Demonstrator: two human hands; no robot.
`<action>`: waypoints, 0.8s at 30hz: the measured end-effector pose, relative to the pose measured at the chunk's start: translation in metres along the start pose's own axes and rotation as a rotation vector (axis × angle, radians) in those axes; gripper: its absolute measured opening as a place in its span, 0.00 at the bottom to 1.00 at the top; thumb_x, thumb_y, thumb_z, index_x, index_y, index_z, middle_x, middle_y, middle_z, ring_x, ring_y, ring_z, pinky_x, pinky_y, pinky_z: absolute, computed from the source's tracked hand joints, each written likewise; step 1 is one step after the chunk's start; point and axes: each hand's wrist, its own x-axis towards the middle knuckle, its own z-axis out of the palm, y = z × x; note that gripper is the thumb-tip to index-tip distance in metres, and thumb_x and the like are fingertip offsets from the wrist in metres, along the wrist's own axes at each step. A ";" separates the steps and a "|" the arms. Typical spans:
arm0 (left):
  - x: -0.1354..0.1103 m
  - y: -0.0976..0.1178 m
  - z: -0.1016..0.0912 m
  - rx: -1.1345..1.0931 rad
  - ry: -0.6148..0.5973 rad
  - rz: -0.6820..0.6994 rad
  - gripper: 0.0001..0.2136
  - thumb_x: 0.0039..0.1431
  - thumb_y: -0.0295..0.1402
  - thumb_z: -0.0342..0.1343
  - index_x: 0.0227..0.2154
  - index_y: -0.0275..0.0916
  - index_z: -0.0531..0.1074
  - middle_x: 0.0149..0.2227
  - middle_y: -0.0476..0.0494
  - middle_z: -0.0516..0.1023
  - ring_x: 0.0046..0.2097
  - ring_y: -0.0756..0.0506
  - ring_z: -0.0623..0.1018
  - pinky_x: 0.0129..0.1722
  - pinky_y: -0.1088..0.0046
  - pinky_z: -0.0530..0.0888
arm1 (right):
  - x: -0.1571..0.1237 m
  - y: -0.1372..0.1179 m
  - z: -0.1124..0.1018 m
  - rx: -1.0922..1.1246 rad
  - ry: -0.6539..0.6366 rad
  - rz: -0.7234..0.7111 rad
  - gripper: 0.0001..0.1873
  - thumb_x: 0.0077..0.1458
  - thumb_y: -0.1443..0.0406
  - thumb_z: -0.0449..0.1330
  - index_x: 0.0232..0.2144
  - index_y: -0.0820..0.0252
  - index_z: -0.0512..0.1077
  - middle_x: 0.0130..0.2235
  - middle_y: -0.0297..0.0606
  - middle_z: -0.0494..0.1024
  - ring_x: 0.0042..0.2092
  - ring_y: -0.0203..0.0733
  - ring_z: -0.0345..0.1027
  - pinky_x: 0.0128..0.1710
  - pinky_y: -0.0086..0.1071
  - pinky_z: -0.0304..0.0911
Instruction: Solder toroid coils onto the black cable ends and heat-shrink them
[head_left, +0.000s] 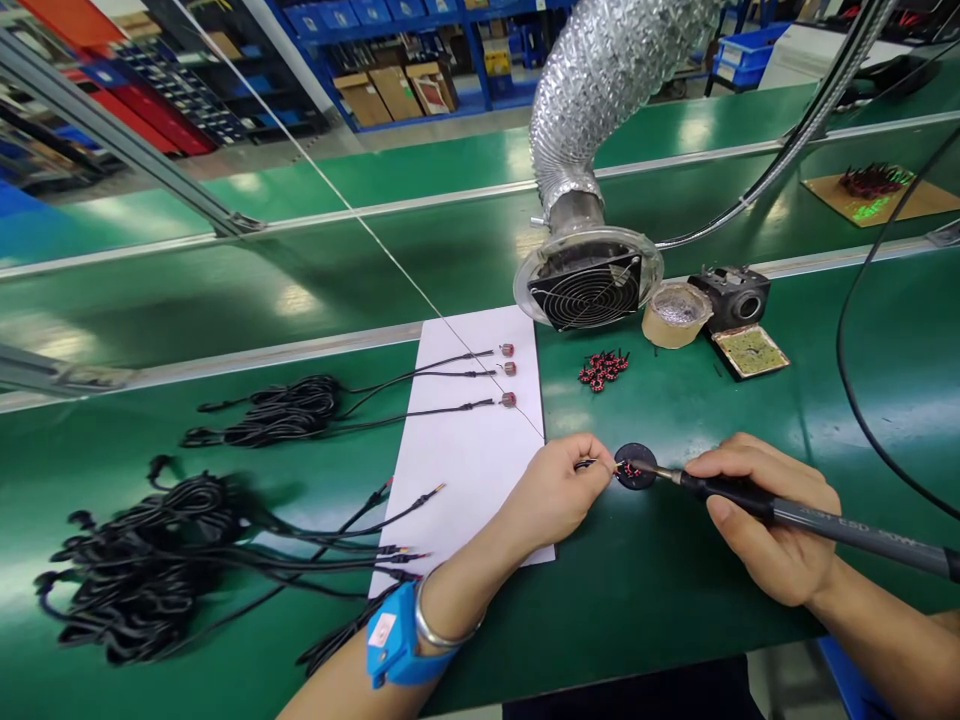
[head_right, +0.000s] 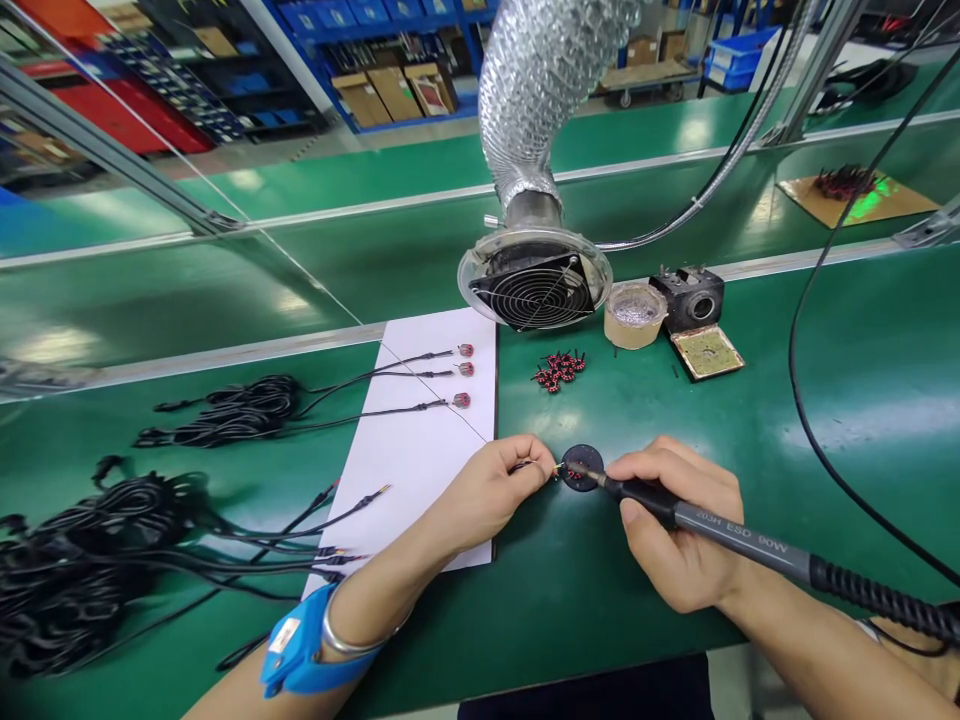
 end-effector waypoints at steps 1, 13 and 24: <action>0.000 0.001 0.000 0.002 0.001 -0.005 0.05 0.54 0.34 0.52 0.27 0.39 0.69 0.19 0.56 0.58 0.22 0.52 0.56 0.22 0.77 0.53 | 0.001 0.000 0.000 -0.002 -0.001 0.001 0.10 0.55 0.71 0.57 0.40 0.59 0.73 0.28 0.35 0.73 0.27 0.36 0.65 0.24 0.31 0.61; 0.000 -0.001 0.002 -0.002 0.006 0.001 0.05 0.56 0.35 0.53 0.29 0.39 0.69 0.18 0.57 0.57 0.21 0.52 0.57 0.21 0.77 0.52 | 0.003 -0.007 0.002 0.018 -0.010 -0.003 0.12 0.54 0.71 0.56 0.40 0.58 0.74 0.27 0.37 0.73 0.26 0.39 0.66 0.23 0.33 0.62; -0.001 -0.004 0.001 -0.005 -0.007 0.018 0.06 0.56 0.35 0.53 0.30 0.39 0.70 0.20 0.56 0.60 0.22 0.52 0.58 0.22 0.77 0.54 | 0.005 -0.012 0.003 0.018 -0.058 -0.092 0.16 0.52 0.72 0.55 0.42 0.58 0.73 0.27 0.38 0.74 0.26 0.40 0.67 0.24 0.34 0.64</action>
